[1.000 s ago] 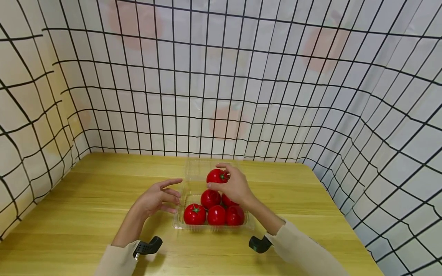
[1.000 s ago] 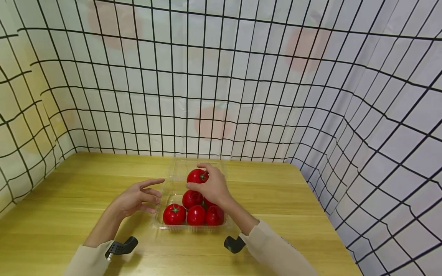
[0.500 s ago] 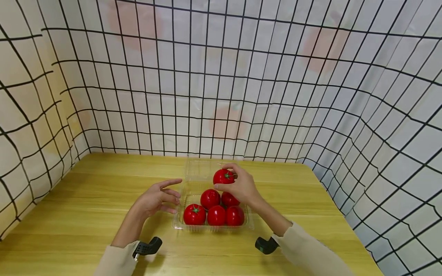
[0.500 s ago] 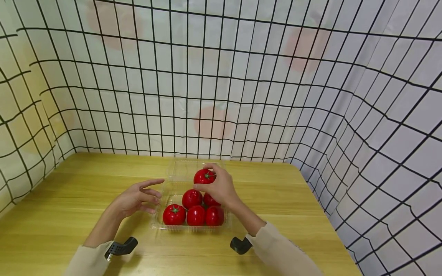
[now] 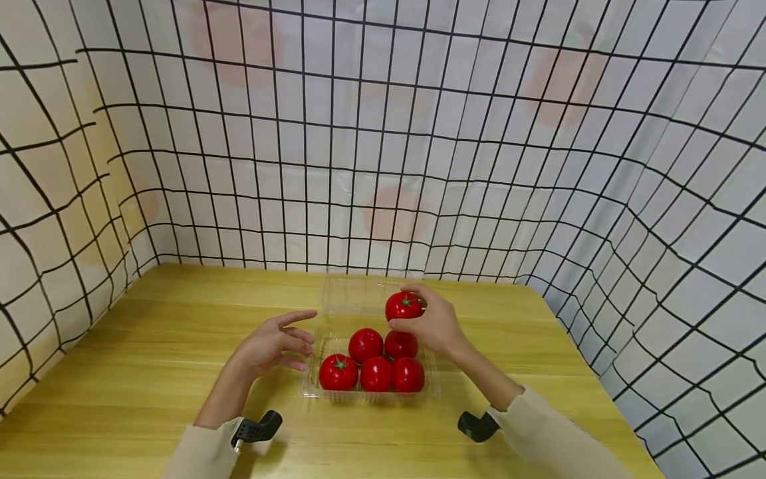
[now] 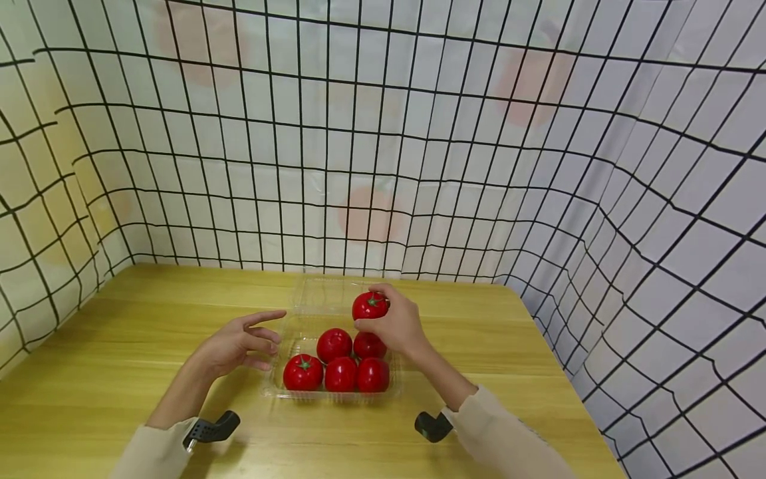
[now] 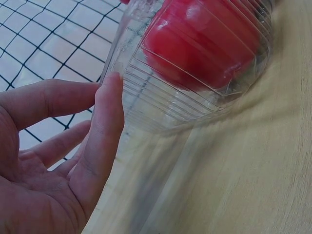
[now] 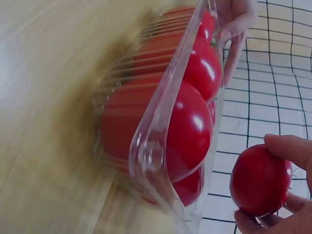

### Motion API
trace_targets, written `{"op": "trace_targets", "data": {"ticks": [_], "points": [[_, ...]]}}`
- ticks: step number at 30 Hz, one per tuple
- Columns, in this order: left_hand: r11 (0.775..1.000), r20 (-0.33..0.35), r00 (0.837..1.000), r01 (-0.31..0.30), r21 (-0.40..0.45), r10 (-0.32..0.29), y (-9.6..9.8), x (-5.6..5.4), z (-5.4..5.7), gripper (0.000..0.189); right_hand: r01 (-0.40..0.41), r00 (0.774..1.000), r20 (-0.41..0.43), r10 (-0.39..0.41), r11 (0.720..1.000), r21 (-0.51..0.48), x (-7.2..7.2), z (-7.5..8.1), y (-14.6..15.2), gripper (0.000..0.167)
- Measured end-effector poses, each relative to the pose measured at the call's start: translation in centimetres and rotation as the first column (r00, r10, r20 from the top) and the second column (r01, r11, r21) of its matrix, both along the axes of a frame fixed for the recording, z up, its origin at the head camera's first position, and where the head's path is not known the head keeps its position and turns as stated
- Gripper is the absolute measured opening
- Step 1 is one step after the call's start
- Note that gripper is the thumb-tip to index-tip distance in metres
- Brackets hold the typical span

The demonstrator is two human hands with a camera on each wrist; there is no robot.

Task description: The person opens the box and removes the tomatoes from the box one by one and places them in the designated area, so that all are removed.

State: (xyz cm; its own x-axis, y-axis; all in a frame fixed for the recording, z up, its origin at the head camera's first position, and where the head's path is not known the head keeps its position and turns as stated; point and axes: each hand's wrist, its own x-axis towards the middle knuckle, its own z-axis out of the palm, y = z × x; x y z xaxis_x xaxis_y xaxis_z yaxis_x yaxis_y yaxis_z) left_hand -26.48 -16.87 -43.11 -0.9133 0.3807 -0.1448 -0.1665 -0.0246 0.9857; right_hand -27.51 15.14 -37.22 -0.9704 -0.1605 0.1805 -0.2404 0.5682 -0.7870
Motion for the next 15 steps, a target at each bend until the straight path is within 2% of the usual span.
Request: {"op": "trace_targets", "data": {"ticks": [15], "points": [[1.000, 0.012, 1.000, -0.003, 0.013, 0.003, 0.1, 0.1, 0.1, 0.077, 0.035, 0.999, -0.019, -0.034, 0.997, 0.075, -0.2, 0.7, 2.3, 0.063]]}}
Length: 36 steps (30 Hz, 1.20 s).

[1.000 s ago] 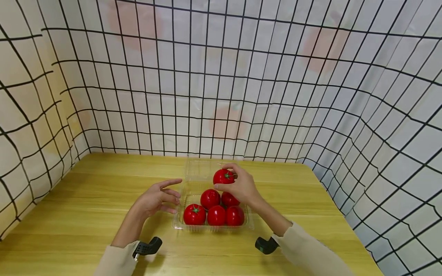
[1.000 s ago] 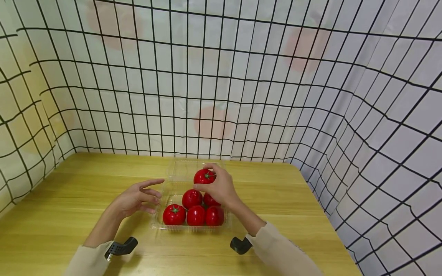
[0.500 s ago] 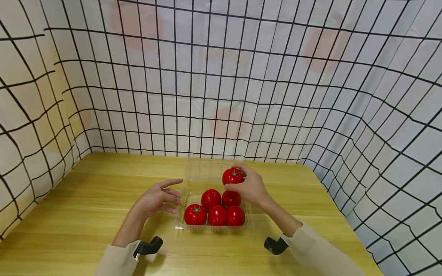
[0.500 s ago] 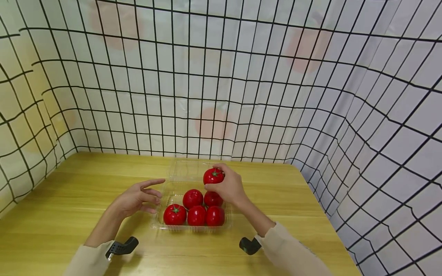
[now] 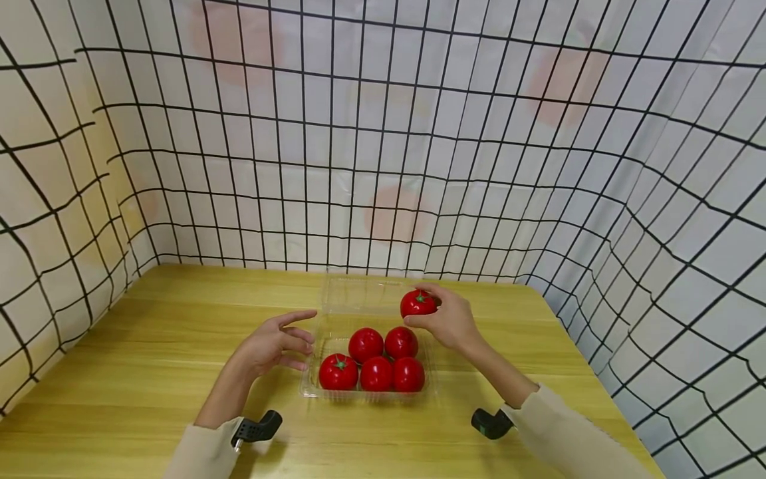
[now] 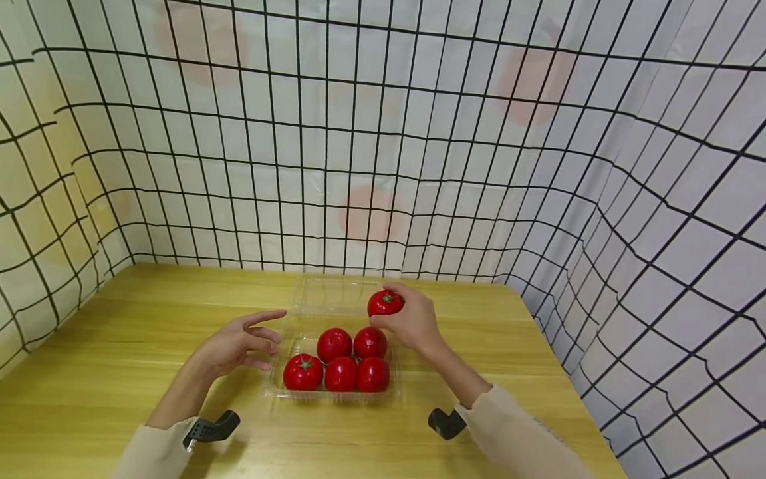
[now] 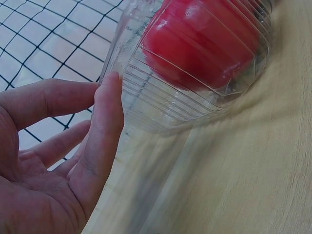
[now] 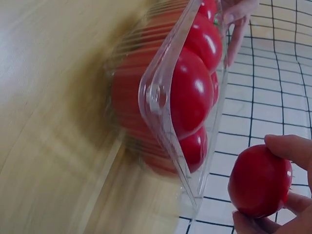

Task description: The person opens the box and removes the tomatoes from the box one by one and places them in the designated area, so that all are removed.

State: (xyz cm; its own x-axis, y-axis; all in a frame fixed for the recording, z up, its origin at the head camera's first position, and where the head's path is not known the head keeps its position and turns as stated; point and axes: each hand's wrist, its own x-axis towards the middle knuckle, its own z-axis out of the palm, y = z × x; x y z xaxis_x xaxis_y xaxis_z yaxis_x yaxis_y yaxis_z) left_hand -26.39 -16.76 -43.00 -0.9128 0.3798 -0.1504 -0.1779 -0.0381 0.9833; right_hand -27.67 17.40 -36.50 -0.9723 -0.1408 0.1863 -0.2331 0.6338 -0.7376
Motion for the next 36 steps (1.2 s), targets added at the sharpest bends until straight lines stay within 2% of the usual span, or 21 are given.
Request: {"op": "trace_targets", "data": {"ticks": [13, 23, 36], "points": [[1.000, -0.002, 1.000, 0.000, -0.007, 0.000, 0.0, 0.0, 0.1, 0.076, 0.090, 0.996, -0.019, -0.089, 0.994, 0.068, 0.0, 0.2, 2.4, 0.069], [1.000, -0.003, 1.000, 0.005, -0.004, -0.005, 0.0, 0.0, 0.0, 0.076, 0.099, 0.993, -0.069, -0.093, 0.991, 0.087, -0.3, -0.7, 4.6, 0.069], [1.000, -0.009, 1.000, 0.003, -0.016, -0.003, -0.1, -0.1, 0.0, 0.077, 0.172, 0.984, -0.066, -0.166, 0.980, 0.096, -0.6, -1.7, 7.0, 0.071]]}}
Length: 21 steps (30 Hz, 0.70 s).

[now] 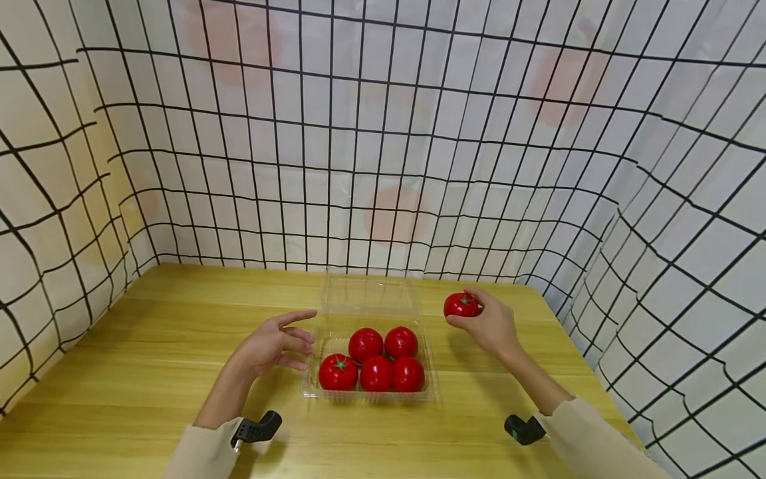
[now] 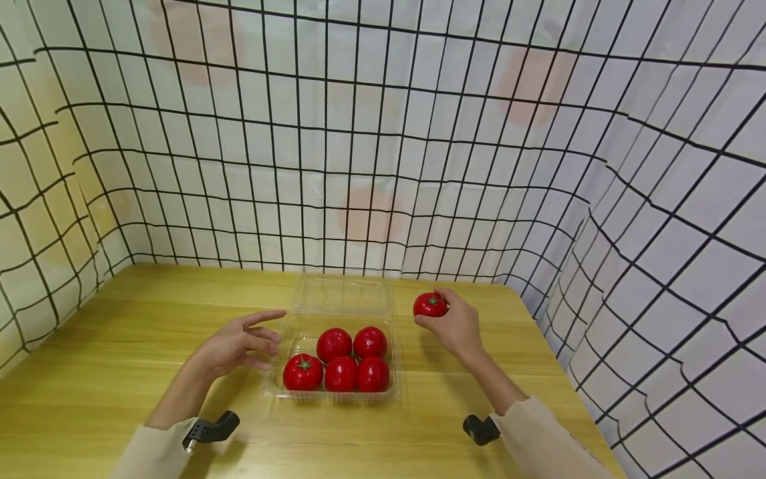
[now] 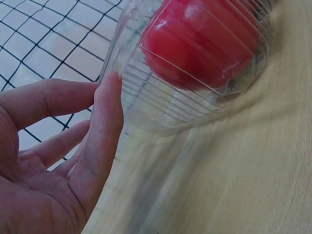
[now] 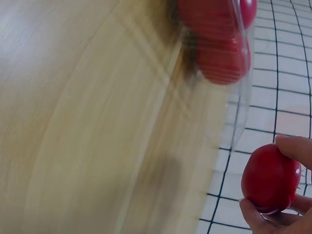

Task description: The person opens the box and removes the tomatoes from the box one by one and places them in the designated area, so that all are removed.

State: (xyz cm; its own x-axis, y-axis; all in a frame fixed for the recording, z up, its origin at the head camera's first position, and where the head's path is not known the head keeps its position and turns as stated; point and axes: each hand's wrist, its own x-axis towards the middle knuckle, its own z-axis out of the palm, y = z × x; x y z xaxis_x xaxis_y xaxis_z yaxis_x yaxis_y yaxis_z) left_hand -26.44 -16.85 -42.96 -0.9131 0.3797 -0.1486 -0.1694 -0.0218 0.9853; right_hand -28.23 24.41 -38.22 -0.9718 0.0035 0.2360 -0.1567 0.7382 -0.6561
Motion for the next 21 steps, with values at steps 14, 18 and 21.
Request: {"op": "trace_targets", "data": {"ticks": [14, 18, 21], "points": [[1.000, 0.000, 1.000, -0.004, -0.007, 0.004, 0.0, 0.0, 0.0, 0.077, 0.061, 0.998, 0.027, -0.061, 0.998, 0.016, -0.9, -2.3, 1.8, 0.073], [1.000, 0.000, 1.000, -0.002, -0.003, 0.002, 0.0, 0.0, -0.1, 0.077, 0.077, 0.996, 0.033, -0.077, 0.997, 0.001, -1.2, -3.0, 2.0, 0.073], [1.000, -0.001, 1.000, -0.002, -0.004, 0.002, 0.0, 0.0, -0.1, 0.077, 0.082, 0.996, 0.033, -0.081, 0.997, -0.013, -1.5, -3.5, 2.2, 0.074]]}}
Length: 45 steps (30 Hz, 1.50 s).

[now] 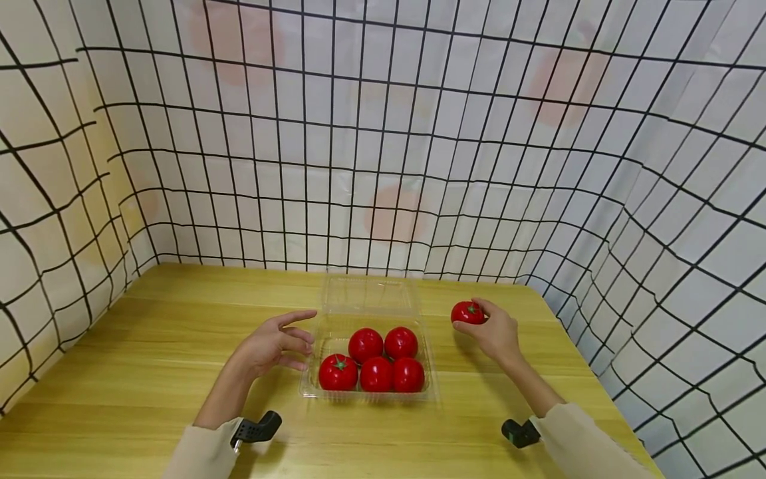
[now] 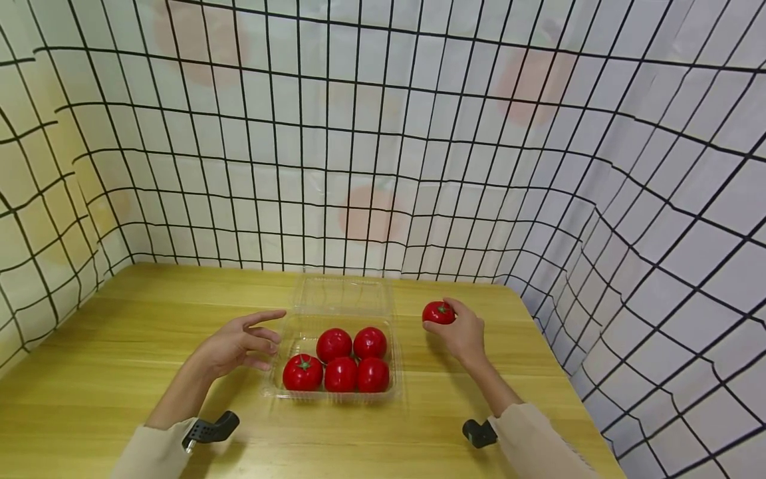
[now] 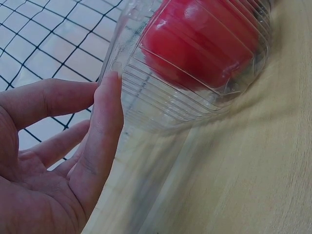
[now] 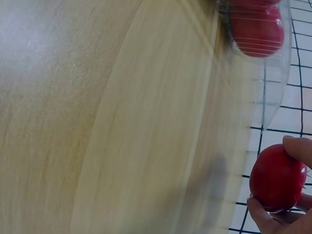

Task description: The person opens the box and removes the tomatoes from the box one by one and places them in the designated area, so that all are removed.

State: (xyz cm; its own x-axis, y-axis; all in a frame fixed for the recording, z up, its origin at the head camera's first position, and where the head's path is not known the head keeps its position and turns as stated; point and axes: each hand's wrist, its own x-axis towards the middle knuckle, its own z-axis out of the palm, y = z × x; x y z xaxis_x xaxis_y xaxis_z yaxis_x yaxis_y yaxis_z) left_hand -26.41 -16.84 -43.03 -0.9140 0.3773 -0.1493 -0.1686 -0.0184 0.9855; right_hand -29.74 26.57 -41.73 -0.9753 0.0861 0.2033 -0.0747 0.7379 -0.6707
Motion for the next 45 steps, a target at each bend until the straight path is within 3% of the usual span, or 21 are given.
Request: {"op": "trace_targets", "data": {"ticks": [19, 45], "points": [[1.000, 0.003, 1.000, -0.003, 0.012, 0.003, 0.0, 0.0, -0.1, 0.075, 0.065, 0.996, -0.053, -0.067, 0.997, -0.028, -1.8, -2.3, -0.3, 0.071], [1.000, 0.004, 1.000, 0.001, 0.015, -0.001, 0.0, 0.0, -0.2, 0.075, 0.076, 0.996, -0.038, -0.078, 0.996, -0.044, -3.7, -2.9, -1.9, 0.070]]}}
